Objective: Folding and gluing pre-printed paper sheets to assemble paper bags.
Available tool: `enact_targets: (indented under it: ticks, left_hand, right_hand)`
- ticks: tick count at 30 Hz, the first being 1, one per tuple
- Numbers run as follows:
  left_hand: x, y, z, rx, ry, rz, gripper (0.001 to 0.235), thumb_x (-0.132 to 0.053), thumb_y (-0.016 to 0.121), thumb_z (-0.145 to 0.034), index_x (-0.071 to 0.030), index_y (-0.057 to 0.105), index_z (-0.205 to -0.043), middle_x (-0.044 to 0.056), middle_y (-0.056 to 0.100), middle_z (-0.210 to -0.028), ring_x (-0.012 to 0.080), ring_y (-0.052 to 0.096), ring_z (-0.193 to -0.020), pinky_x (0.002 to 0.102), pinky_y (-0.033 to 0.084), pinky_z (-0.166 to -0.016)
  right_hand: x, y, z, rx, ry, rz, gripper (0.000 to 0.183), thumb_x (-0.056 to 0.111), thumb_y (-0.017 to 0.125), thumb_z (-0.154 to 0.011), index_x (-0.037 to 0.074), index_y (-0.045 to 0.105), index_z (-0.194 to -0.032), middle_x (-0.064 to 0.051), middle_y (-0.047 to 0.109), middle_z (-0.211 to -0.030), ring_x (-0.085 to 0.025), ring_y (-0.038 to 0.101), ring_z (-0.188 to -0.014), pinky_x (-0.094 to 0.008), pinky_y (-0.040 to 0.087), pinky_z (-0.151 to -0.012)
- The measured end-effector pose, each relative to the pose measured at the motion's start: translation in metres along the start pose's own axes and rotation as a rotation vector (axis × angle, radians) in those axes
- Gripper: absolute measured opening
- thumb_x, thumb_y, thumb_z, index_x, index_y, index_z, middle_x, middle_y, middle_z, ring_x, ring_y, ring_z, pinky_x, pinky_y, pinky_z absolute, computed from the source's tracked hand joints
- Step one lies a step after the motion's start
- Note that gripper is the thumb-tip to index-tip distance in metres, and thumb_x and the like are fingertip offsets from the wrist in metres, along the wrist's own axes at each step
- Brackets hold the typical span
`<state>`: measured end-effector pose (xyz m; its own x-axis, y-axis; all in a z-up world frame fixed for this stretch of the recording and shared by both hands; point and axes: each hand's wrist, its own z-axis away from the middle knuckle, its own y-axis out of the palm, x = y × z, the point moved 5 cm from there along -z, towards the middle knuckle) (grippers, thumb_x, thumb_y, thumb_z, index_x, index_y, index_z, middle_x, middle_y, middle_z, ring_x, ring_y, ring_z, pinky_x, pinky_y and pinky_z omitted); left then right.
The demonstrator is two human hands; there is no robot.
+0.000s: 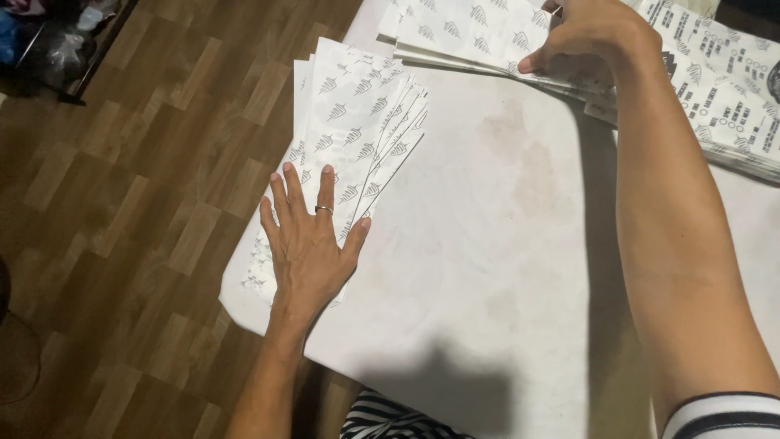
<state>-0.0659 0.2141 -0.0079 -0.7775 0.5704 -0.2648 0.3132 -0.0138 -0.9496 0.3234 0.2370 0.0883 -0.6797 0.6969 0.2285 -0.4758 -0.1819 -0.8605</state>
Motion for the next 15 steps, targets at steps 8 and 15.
enact_targets:
  ticks: [8,15]
  left_hand:
    - [0.0,0.0,-0.001,0.008,-0.007,0.014,0.078,-0.06,0.041,-0.102,-0.013,0.027,-0.163,0.032,0.007,-0.166,0.0494,0.007,-0.154,0.064,0.009,-0.121]
    - [0.0,0.001,0.0,-0.017,0.005,-0.006,0.078,-0.06,0.042,-0.102,-0.013,0.027,-0.163,0.032,0.008,-0.166,0.0498,0.009,-0.154,0.064,0.011,-0.121]
  right_hand:
    - [-0.003,0.009,0.001,0.071,0.033,-0.344,0.081,0.013,0.081,-0.087,0.007,0.035,-0.153,-0.008,0.045,-0.06,-0.02,0.039,-0.052,-0.04,0.03,-0.044]
    - [-0.007,0.009,-0.009,0.074,0.139,-0.24,0.042,0.025,0.087,-0.087,0.012,0.048,-0.093,-0.007,0.052,-0.059,-0.023,0.048,-0.055,-0.044,0.044,-0.053]
